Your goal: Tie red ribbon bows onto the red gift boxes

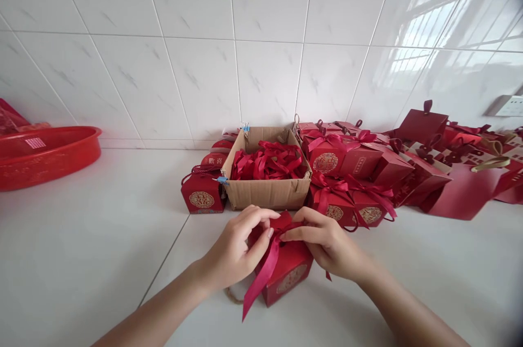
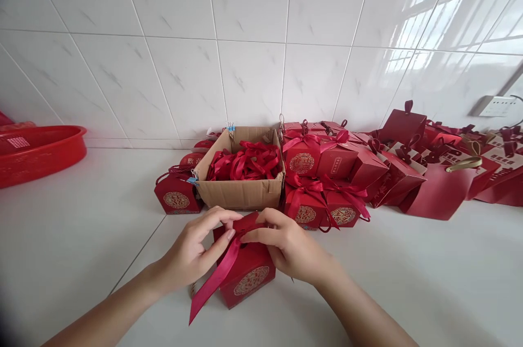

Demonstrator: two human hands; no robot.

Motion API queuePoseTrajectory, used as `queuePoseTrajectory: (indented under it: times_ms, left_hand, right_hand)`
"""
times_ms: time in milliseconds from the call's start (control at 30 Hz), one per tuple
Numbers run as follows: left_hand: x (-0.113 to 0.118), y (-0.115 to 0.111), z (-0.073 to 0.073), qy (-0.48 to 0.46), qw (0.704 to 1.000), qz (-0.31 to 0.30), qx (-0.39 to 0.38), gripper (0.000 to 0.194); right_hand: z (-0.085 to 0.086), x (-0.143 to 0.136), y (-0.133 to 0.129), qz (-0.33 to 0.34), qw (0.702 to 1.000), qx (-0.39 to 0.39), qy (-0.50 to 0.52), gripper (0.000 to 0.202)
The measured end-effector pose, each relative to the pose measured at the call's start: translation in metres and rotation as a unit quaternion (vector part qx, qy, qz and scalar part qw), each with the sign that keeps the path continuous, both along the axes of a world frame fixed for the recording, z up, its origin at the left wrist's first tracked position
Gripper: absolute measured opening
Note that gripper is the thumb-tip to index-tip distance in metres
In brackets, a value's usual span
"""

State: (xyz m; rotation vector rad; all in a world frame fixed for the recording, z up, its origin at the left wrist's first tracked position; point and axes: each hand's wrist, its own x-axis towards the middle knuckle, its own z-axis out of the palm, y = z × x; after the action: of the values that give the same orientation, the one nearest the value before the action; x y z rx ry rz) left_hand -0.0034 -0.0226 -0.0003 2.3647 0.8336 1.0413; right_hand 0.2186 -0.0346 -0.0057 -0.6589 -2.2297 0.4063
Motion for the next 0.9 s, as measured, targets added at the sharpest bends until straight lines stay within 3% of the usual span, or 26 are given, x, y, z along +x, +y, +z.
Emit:
queuePoseTrajectory:
  times_ms: [100,300,433,600,700,800,900]
  left_hand:
    - [-0.0021,0.0013,0.0010,0.026,1.000,0.001,-0.003,0.028]
    - [-0.0067,0.0083,0.0015,0.064,0.991,0.003,0.118,0.028]
    - [-0.0078,0.0082,0.0064,0.053,0.998,0.021,0.017,0.021]
    - [-0.0083,0.0077,0.0083,0.048,0.991,0.031,-0.125,0.028]
    - [-0.0086,0.0060,0.0081,0.044,0.990,0.002,-0.134,0.014]
    - [-0.0067,0.0034,0.0075,0.033,0.992,-0.029,-0.119,0.022]
    - [-0.0020,0.0014,0.0056,0.012,0.993,-0.007,-0.118,0.017]
  right_hand:
    - [0.0018,-0.0022,-0.0022,-0.001,1.000,0.017,-0.005,0.044]
    - [0.0015,-0.0065,-0.0048,-0.002,1.000,0.024,-0.017,0.046]
    - [-0.0021,-0.0061,-0.0040,0.009,1.000,0.011,-0.004,0.047]
    - [-0.0054,-0.0058,-0.0025,0.008,1.000,-0.001,-0.006,0.051]
    - [-0.0057,-0.0061,-0.0028,0.009,1.000,-0.008,-0.009,0.051]
    - [-0.0055,-0.0067,-0.0030,0.009,1.000,-0.008,-0.008,0.048]
    - [-0.0062,-0.0070,-0.0029,0.012,1.000,-0.008,-0.006,0.048]
